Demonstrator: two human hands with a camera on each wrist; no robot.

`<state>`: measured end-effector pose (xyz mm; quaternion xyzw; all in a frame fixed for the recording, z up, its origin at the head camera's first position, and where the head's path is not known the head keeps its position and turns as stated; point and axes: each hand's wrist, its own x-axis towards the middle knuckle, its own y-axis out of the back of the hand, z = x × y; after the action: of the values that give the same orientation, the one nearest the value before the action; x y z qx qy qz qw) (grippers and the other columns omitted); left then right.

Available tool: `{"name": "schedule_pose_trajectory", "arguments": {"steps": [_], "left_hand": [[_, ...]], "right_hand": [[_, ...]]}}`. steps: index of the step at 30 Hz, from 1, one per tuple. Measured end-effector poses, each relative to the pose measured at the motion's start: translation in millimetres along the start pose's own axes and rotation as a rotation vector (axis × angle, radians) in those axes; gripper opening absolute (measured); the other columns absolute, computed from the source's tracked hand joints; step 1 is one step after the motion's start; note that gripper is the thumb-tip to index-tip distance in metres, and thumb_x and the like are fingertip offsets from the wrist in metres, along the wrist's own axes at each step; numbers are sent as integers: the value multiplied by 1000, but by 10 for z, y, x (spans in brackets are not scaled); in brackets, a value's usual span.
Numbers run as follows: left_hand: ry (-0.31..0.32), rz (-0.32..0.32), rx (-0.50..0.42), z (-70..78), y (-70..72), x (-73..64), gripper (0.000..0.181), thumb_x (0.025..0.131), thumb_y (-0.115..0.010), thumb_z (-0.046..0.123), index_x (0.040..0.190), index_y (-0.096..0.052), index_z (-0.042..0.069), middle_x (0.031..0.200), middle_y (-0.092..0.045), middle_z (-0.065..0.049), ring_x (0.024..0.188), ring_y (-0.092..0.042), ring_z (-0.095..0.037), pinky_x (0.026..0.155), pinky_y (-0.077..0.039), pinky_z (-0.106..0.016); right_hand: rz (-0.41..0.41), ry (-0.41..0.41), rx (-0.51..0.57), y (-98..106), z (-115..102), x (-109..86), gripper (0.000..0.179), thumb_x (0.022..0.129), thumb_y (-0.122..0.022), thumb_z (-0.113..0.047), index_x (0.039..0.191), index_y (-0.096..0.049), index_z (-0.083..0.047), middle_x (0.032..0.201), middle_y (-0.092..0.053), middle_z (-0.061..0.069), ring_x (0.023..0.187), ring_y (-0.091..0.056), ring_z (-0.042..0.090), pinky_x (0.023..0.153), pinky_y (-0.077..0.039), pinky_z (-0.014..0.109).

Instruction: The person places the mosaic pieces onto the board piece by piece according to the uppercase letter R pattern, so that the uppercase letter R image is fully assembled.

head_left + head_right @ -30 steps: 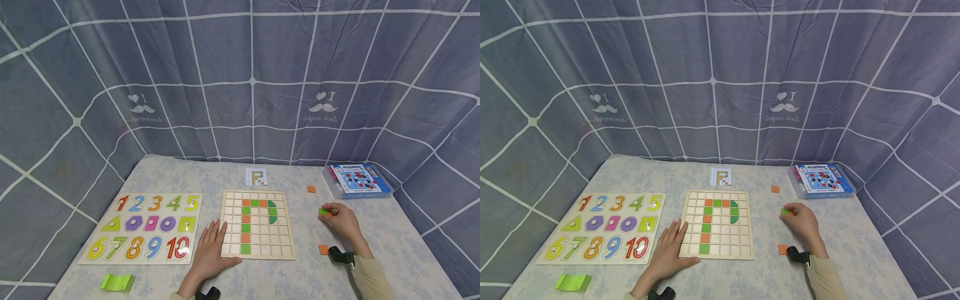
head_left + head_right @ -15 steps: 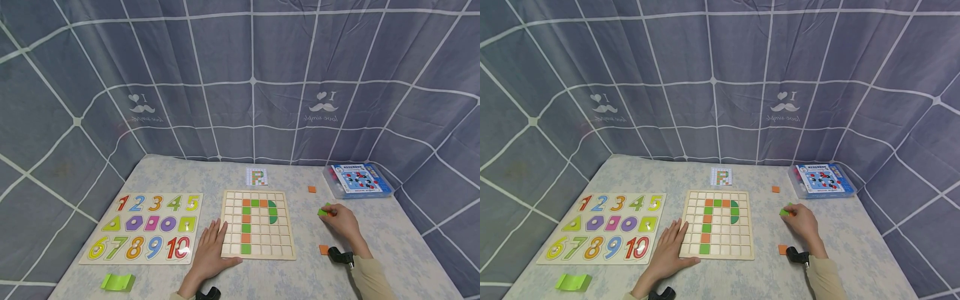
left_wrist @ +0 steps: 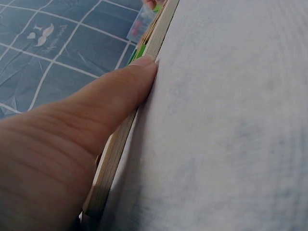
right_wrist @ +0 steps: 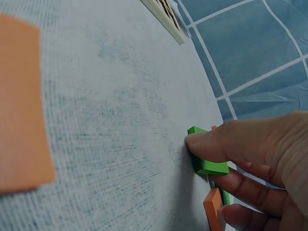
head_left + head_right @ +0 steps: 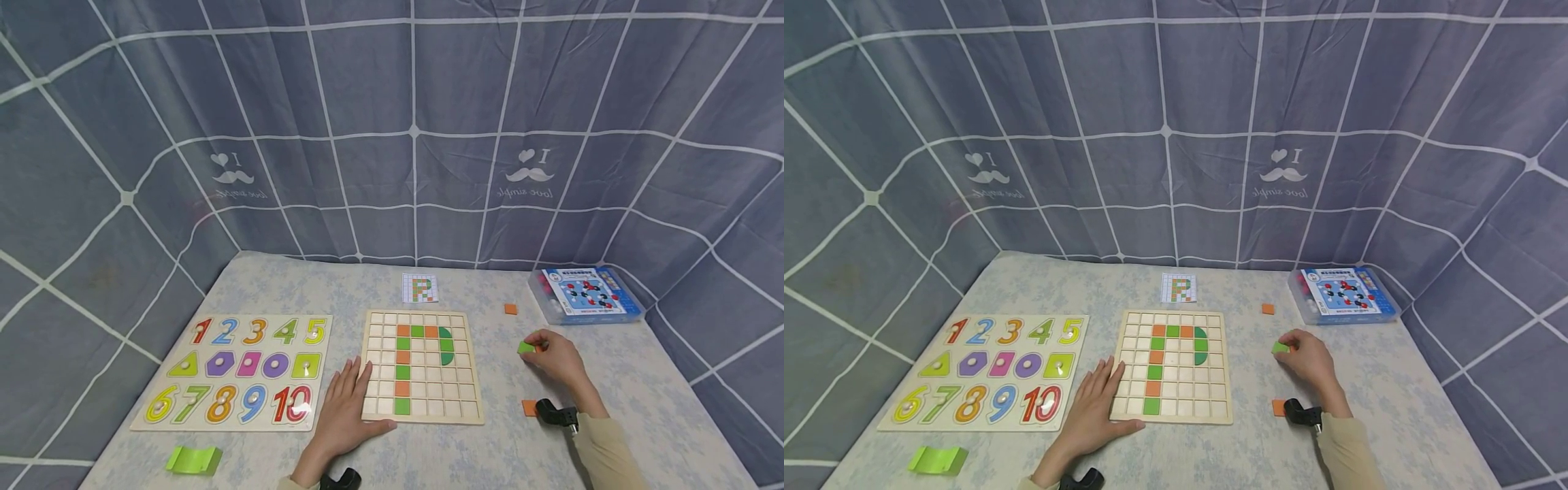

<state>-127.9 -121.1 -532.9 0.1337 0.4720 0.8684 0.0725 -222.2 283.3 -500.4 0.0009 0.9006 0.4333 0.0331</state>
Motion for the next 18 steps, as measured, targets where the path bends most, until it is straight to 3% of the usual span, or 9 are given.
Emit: {"name": "schedule_pose_trajectory", "arguments": {"steps": [11, 18], "left_hand": [[-4, 5, -5, -3, -3, -3, 108, 69, -69, 66, 147, -32, 1, 151, -23, -21, 141, -12, -35, 111, -9, -50], [-5, 6, -8, -4, -1, -2, 108, 69, -70, 65, 147, -32, 1, 151, -23, -21, 141, -12, -36, 111, -9, -50]], "right_hand": [[52, 69, 1, -42, -4, -34, 25, 79, -75, -15, 97, -61, -5, 84, -60, 6, 73, -52, 21, 61, -39, 33], [144, 109, 26, -105, -76, -56, 18, 81, -74, -15, 90, -63, -5, 77, -60, 3, 68, -52, 18, 58, -39, 31]]}}
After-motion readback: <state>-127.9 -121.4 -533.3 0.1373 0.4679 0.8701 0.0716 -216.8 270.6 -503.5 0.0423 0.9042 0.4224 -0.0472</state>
